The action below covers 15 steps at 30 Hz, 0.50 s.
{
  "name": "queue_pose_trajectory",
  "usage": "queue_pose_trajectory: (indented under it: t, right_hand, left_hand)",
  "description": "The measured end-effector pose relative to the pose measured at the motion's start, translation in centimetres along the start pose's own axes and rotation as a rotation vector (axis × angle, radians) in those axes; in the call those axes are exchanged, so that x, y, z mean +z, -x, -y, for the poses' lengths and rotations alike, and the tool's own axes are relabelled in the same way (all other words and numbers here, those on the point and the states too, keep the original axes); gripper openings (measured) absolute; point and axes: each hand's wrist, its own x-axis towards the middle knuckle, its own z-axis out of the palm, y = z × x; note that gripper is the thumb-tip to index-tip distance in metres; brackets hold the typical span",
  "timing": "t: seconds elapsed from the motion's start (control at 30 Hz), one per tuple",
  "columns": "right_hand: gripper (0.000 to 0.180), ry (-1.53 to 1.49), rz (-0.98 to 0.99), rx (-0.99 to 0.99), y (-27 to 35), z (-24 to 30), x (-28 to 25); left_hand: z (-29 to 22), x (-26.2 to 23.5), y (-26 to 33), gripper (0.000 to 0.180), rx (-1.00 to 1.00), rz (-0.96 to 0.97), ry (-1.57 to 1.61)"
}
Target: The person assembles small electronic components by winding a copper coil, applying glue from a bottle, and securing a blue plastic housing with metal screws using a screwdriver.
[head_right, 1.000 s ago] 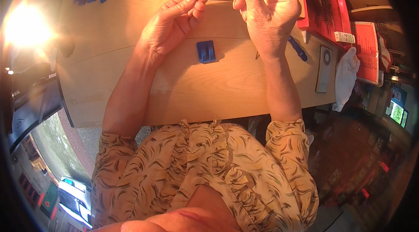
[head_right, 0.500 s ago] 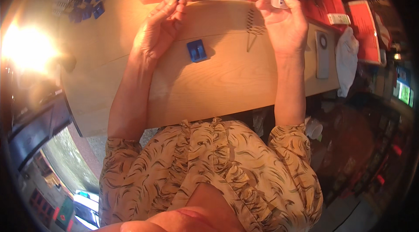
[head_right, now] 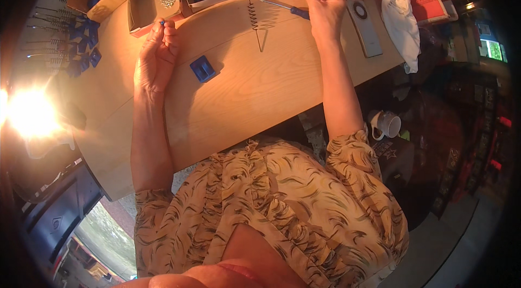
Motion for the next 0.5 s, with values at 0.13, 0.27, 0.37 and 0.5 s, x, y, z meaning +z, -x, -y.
queue_pose_trajectory:
  t: [0.13,0.27,0.37,0.5]
  right_hand:
    - [0.025,0.265,0.017,-0.098,-1.2,-1.6,-0.4]
    - [0.024,0.567,-0.015,-0.189,-1.3,-1.8,0.1]
    - [0.025,0.623,-0.011,-0.157,-0.8,-1.4,0.2]
    - [0.028,0.711,-0.011,-0.146,-1.0,-1.1,0.0]
  left_hand:
    - [0.1,0.1,-0.2,0.013,-0.007,0.002,0.015]
    - [0.0,0.2,0.1,0.018,-0.006,0.005,-0.028]
    - [0.1,-0.2,0.0,0.019,-0.010,0.059,-0.033]
    - [0.4,0.0,0.0,0.019,-0.006,0.041,-0.045]
